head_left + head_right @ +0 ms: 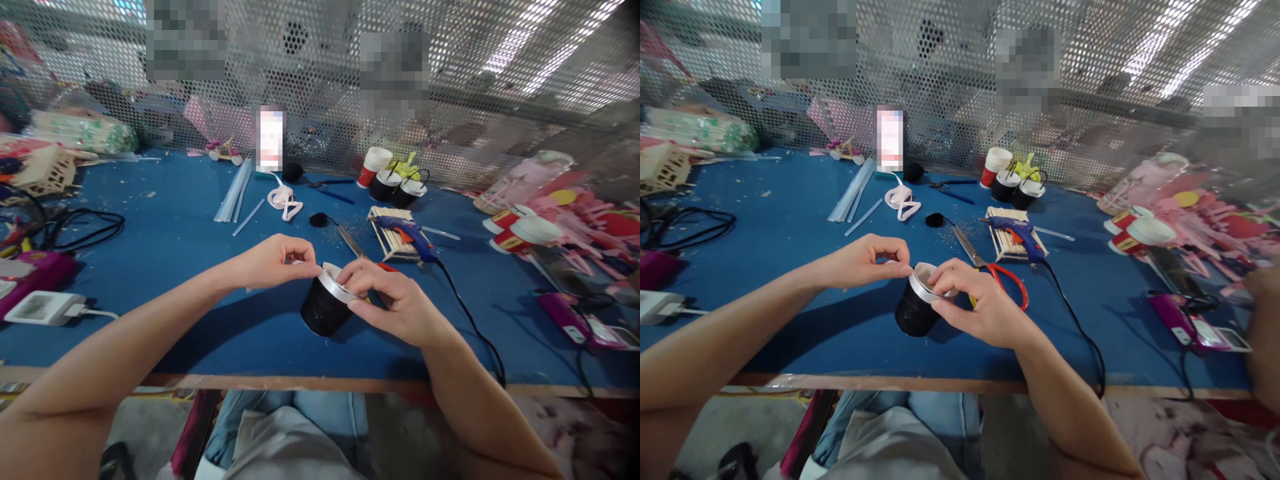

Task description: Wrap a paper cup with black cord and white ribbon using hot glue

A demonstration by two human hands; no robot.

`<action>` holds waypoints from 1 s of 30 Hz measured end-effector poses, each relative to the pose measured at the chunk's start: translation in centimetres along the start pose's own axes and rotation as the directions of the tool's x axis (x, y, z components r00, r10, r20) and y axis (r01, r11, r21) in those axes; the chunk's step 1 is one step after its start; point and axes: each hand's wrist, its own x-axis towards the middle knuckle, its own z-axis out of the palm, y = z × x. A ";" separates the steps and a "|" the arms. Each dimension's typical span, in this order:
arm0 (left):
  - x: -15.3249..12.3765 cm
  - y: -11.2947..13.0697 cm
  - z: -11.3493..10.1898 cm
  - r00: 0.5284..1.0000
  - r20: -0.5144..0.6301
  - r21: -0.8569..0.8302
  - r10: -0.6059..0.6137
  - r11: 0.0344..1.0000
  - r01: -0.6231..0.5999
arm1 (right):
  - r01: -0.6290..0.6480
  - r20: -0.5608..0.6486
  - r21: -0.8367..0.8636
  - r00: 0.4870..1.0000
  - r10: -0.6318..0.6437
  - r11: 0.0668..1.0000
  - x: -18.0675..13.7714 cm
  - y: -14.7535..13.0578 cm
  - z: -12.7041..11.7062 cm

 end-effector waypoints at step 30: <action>0.1 -2.3 3.3 0.936 0.332 -0.808 -0.117 0.476 0.346 | -0.076 0.011 0.312 0.997 0.076 0.947 0.1 1.2 0.1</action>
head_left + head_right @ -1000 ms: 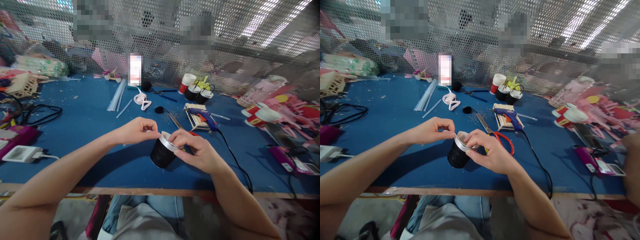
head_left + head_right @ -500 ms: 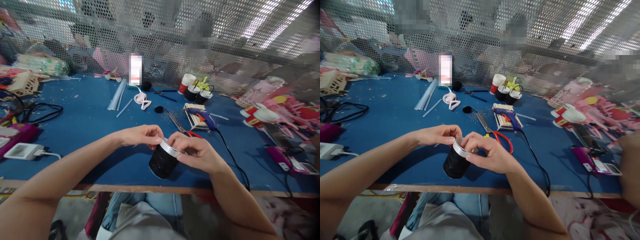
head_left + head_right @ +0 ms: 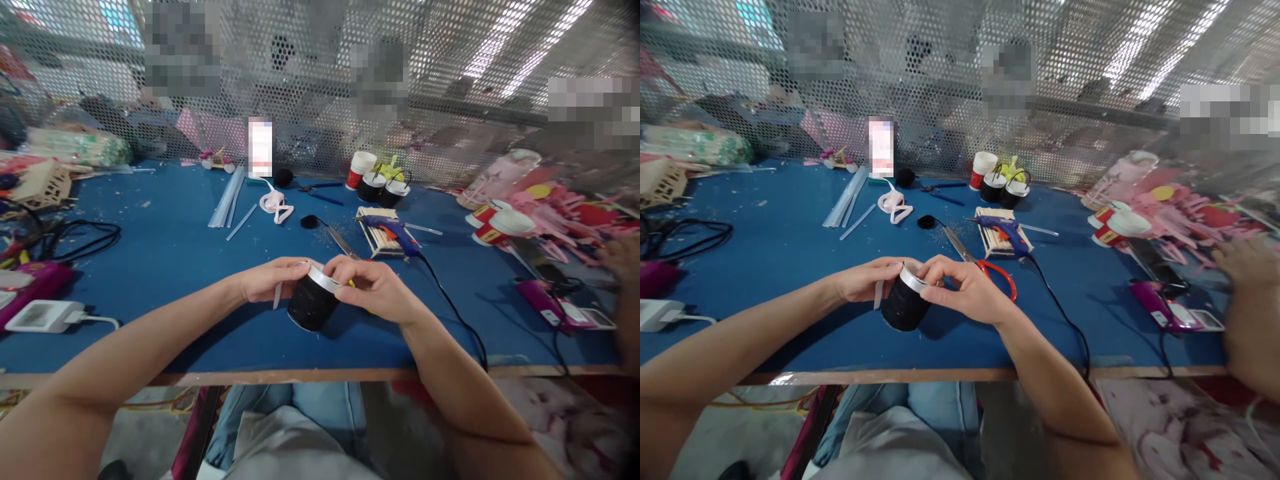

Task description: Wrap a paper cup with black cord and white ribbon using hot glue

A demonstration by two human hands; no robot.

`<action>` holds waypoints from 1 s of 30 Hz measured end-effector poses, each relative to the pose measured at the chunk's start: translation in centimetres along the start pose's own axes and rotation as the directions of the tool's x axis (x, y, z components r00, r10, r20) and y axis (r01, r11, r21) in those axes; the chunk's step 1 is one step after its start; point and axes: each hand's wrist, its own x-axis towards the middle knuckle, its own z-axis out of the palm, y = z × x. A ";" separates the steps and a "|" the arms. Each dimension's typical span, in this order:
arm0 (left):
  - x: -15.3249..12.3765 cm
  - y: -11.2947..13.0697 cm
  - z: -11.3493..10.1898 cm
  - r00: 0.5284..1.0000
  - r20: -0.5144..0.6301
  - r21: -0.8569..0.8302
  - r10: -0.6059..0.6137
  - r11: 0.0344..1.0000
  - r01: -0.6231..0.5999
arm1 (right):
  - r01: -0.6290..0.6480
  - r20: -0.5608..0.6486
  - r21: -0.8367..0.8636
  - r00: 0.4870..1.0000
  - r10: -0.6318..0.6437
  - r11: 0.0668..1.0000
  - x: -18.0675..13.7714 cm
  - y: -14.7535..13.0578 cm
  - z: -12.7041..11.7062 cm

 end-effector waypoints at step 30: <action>0.6 -0.4 0.4 0.885 -0.269 0.623 0.381 0.769 -0.142 | -0.229 -0.202 -0.183 0.960 0.191 0.956 0.8 1.4 0.6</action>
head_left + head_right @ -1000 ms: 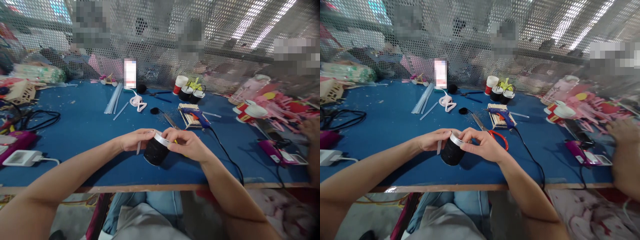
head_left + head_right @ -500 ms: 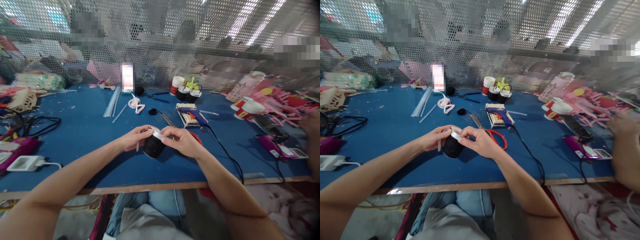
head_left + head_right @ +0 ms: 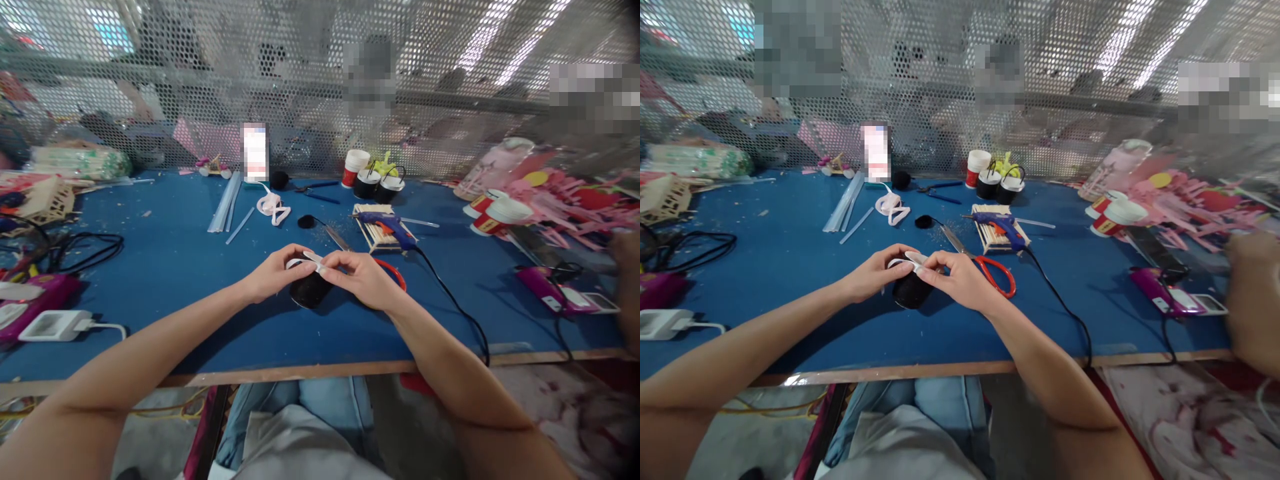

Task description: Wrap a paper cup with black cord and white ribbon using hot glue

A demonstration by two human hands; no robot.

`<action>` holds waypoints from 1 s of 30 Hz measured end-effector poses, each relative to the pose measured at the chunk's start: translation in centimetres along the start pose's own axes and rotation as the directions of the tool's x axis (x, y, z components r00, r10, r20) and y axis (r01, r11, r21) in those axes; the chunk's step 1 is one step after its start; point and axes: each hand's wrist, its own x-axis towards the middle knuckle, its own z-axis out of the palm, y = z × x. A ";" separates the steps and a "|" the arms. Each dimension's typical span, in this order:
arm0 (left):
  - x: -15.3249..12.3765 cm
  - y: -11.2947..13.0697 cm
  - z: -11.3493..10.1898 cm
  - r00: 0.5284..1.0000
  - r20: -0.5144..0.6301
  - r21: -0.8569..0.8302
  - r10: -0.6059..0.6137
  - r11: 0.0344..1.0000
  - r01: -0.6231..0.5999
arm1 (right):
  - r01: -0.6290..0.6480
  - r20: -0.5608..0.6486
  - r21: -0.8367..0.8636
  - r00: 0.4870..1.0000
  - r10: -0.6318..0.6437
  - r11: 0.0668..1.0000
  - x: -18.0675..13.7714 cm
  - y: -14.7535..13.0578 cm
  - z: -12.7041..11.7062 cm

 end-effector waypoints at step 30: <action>0.0 -0.2 0.2 0.998 0.032 -0.028 -0.046 0.998 0.047 | 0.052 -0.250 0.130 0.968 -0.019 0.990 0.4 0.5 0.0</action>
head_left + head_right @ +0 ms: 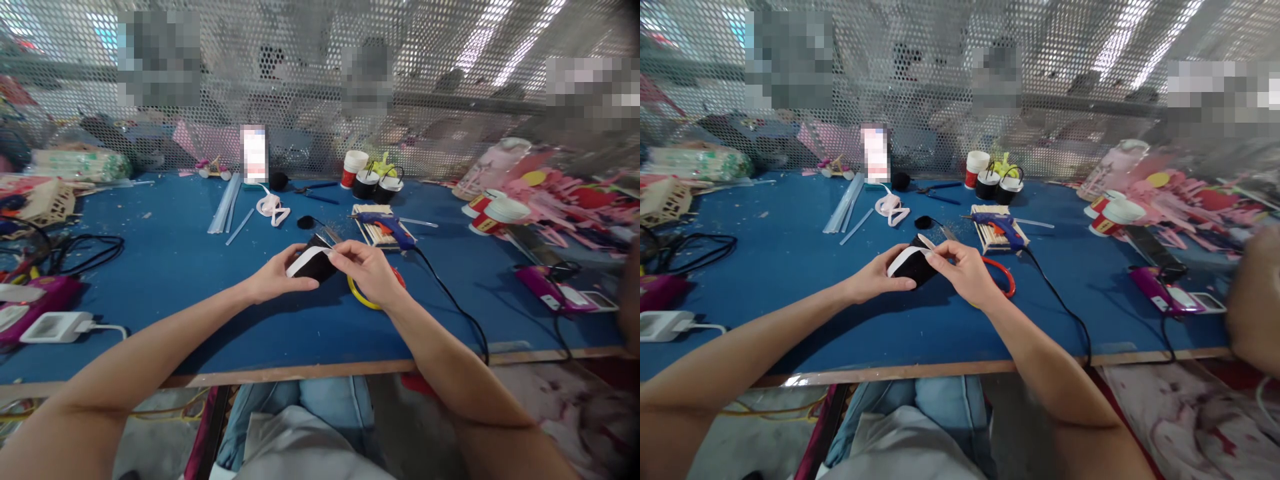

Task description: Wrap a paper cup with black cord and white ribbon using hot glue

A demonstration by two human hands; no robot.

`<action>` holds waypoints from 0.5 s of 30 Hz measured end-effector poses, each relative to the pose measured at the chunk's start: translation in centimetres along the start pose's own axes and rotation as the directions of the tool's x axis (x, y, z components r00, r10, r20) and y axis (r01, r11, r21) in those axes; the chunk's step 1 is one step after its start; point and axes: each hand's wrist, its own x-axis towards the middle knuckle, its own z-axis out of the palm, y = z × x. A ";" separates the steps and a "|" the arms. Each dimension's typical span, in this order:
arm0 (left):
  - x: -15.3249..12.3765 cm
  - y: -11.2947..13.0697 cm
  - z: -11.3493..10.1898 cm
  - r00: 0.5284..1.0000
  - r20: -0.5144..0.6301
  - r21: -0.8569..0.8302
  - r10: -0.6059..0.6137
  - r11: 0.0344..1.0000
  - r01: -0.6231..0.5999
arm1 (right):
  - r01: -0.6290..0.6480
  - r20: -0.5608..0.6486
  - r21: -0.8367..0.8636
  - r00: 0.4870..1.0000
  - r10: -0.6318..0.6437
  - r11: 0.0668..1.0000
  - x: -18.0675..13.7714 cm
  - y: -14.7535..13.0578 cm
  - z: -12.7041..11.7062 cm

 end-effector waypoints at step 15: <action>-0.2 -0.6 1.0 1.000 -0.021 -0.290 0.013 0.957 -0.019 | -0.054 -0.083 0.109 0.995 0.063 0.993 0.1 0.0 0.1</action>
